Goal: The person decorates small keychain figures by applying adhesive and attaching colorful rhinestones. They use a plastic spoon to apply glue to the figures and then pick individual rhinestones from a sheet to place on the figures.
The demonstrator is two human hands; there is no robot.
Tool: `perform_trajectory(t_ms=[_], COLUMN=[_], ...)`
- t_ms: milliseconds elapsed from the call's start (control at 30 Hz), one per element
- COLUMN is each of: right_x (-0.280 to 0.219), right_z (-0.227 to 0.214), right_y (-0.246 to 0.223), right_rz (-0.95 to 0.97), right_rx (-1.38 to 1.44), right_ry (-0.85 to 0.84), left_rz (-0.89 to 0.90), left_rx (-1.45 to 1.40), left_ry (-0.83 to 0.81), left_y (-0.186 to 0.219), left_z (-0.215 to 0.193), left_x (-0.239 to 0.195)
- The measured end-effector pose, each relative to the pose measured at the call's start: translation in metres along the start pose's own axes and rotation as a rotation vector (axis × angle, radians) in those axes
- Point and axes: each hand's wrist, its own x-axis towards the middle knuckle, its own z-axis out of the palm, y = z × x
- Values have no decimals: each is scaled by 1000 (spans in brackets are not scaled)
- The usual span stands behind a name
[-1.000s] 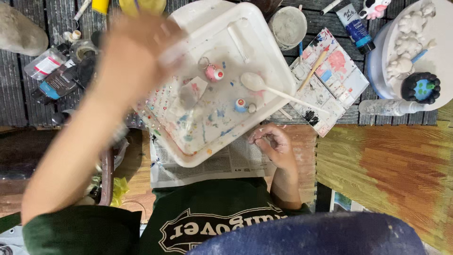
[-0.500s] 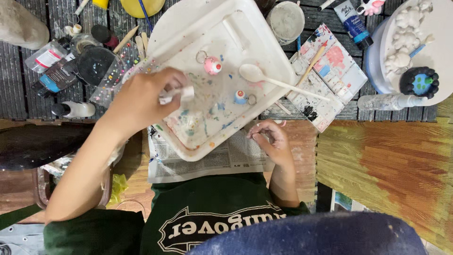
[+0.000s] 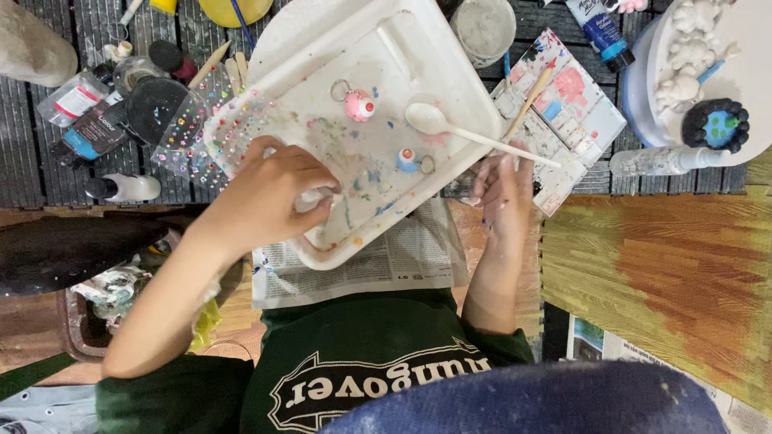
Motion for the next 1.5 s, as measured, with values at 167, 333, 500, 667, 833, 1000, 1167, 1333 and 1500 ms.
perform_trajectory(t_ms=[167, 333, 500, 667, 833, 1000, 1167, 1333, 1500], right_x=[17, 12, -4, -12, -14, -18, -19, -21, -22], right_z=[-13, -33, -40, -52, -63, -58, -49, -34, -23], right_y=[4, 9, 4, -5, -9, -1, 4, 13, 23], right_rz=[-178, -248, -249, -246, -365, -451, -401, -322, -238], right_rx=[4, 246, 189, 435, 249, 31, 43, 9, -19], right_ry=[21, 156, 93, 121, 195, 150, 45, -52, -87], left_rz=[-70, -80, -10, -37, -364, -739, -677, -687, -484], left_rx=[157, 45, 222, 216, 281, 1, -411, -783, -694], left_ry=[462, 754, 579, 627, 875, 949, 919, 978, 1148], left_y=[7, 14, 17, 5, -7, -21, -40, -64, -73], left_z=[20, 61, 75, 65, 70, 71, 71, 75, 83], left_x=[-42, -68, -75, -76, -90, -101, -96, -85, -86])
